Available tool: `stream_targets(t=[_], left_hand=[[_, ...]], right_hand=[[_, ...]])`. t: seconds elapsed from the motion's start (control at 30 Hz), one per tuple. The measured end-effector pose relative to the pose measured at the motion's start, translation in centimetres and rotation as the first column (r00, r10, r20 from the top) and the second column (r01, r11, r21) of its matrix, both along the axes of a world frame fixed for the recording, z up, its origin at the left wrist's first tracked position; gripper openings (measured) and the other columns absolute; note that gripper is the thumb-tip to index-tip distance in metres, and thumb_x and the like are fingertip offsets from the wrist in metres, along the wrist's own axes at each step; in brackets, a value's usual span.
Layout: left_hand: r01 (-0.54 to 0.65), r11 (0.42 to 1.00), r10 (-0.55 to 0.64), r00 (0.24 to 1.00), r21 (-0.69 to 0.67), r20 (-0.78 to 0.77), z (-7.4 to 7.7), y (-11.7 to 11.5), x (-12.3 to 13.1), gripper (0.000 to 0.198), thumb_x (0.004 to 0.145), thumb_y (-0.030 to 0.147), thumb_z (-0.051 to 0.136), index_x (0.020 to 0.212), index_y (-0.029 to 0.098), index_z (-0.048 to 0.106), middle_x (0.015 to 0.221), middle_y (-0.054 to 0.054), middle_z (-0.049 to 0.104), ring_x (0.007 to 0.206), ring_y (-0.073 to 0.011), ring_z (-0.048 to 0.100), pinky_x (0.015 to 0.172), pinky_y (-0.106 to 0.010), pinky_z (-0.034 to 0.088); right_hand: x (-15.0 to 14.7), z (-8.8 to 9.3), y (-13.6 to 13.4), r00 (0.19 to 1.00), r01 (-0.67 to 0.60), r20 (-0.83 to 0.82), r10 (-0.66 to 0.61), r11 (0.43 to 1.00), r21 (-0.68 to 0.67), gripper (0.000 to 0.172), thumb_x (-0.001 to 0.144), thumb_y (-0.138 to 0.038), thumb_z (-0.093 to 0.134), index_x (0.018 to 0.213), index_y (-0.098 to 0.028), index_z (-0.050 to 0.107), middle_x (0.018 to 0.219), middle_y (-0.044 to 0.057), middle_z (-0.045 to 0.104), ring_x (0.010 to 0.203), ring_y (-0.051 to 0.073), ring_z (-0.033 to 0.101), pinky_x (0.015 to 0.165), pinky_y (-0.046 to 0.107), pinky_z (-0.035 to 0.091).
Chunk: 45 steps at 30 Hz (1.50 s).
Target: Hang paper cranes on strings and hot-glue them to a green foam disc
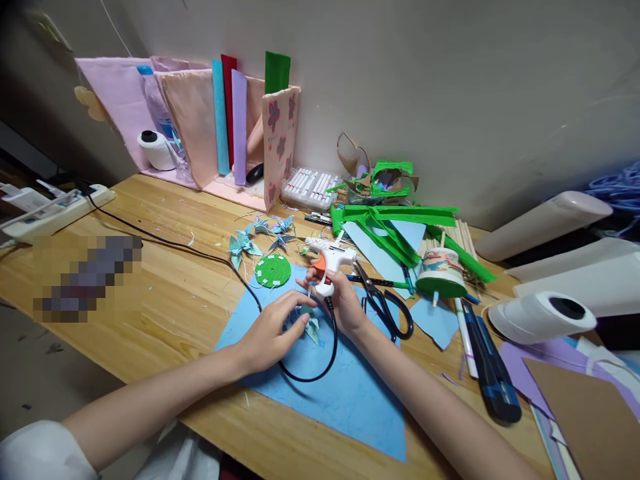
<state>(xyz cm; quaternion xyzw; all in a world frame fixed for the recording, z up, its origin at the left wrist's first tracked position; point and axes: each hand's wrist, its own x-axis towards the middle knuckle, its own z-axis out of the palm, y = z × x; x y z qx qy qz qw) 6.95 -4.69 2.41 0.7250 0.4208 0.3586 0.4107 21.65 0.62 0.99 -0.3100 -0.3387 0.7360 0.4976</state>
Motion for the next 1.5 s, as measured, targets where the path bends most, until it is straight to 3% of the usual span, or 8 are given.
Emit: stream_targets(t=[0.2,0.53,0.8,0.93,1.07,1.27,1.33,1.5], left_hand=[[-0.029,0.992,0.032,0.999,-0.122,0.026,0.1,-0.2,-0.2,0.030,0.087,0.022,0.045,0.117,0.020,0.051,0.121,-0.006,0.057,0.113,-0.0177,0.051,0.099,-0.031,0.038],[-0.082,0.949,0.117,0.988,-0.304,0.099,-0.2,-0.4,-0.1,0.027,0.089,0.028,0.043,0.113,0.018,0.051,0.121,-0.008,0.058,0.112,-0.0171,0.054,0.099,-0.030,0.041],[-0.121,0.924,0.147,0.988,-0.363,0.044,-0.4,-0.2,-0.2,0.025,0.090,0.028,0.040,0.110,0.019,0.052,0.116,-0.006,0.061,0.111,-0.0183,0.055,0.097,-0.034,0.042],[-0.144,0.929,0.153,0.988,-0.340,0.000,-0.3,-0.3,-0.3,0.027,0.090,0.027,0.038,0.112,0.019,0.052,0.117,-0.007,0.060,0.112,-0.0191,0.054,0.098,-0.035,0.041],[-0.131,0.944,0.123,0.991,-0.304,-0.046,-0.2,-0.5,-0.3,0.031,0.091,0.028,0.036,0.118,0.019,0.050,0.119,-0.008,0.059,0.113,-0.0196,0.053,0.098,-0.036,0.041],[-0.050,0.984,0.038,0.997,-0.173,-0.067,0.0,-0.7,-0.3,0.032,0.091,0.026,0.038,0.120,0.019,0.050,0.126,-0.008,0.056,0.119,-0.0192,0.049,0.103,-0.036,0.037],[0.003,0.996,-0.008,0.999,-0.094,-0.051,-0.1,-0.7,-0.3,0.032,0.090,0.024,0.039,0.120,0.020,0.050,0.128,-0.007,0.054,0.122,-0.0184,0.046,0.105,-0.036,0.035],[0.096,0.995,-0.094,0.995,0.031,-0.038,-0.4,-0.5,-0.5,0.032,0.089,0.023,0.040,0.120,0.019,0.049,0.125,-0.008,0.055,0.122,-0.0172,0.045,0.106,-0.035,0.034]], right_hand=[[-0.5,0.5,1.5,0.997,0.003,0.082,-0.007,0.998,0.056,0.023,0.073,-0.035,0.054,0.090,-0.020,0.059,0.083,0.003,0.062,0.090,0.021,0.058,0.086,0.038,0.049],[-1.8,0.1,4.0,0.939,-0.281,0.247,0.237,0.946,0.161,0.029,0.071,-0.039,0.057,0.090,-0.018,0.060,0.078,0.004,0.063,0.081,0.019,0.061,0.076,0.033,0.050],[-2.6,0.5,5.6,0.900,-0.368,0.317,0.297,0.909,0.193,0.032,0.069,-0.044,0.059,0.087,-0.017,0.061,0.075,0.004,0.063,0.079,0.020,0.060,0.070,0.031,0.048],[-1.5,0.9,6.0,0.885,-0.343,0.413,0.216,0.902,0.262,0.033,0.070,-0.046,0.060,0.088,-0.018,0.062,0.075,0.003,0.063,0.081,0.021,0.059,0.071,0.031,0.047],[0.1,0.7,5.1,0.908,-0.257,0.403,0.111,0.909,0.329,0.030,0.074,-0.042,0.056,0.093,-0.019,0.061,0.077,0.003,0.063,0.079,0.021,0.059,0.074,0.034,0.047],[1.6,0.5,2.5,0.941,0.028,0.314,-0.124,0.955,0.294,0.030,0.074,-0.039,0.056,0.097,-0.020,0.058,0.072,0.002,0.059,0.076,0.019,0.058,0.076,0.035,0.049],[2.0,0.7,1.6,0.947,0.055,0.298,-0.121,0.974,0.218,0.030,0.074,-0.039,0.057,0.098,-0.021,0.056,0.072,0.001,0.057,0.072,0.018,0.057,0.074,0.035,0.051],[2.5,0.8,-0.6,0.965,-0.059,0.259,0.042,0.997,0.057,0.023,0.077,-0.038,0.053,0.091,-0.020,0.057,0.078,0.003,0.058,0.070,0.016,0.056,0.071,0.032,0.052]])
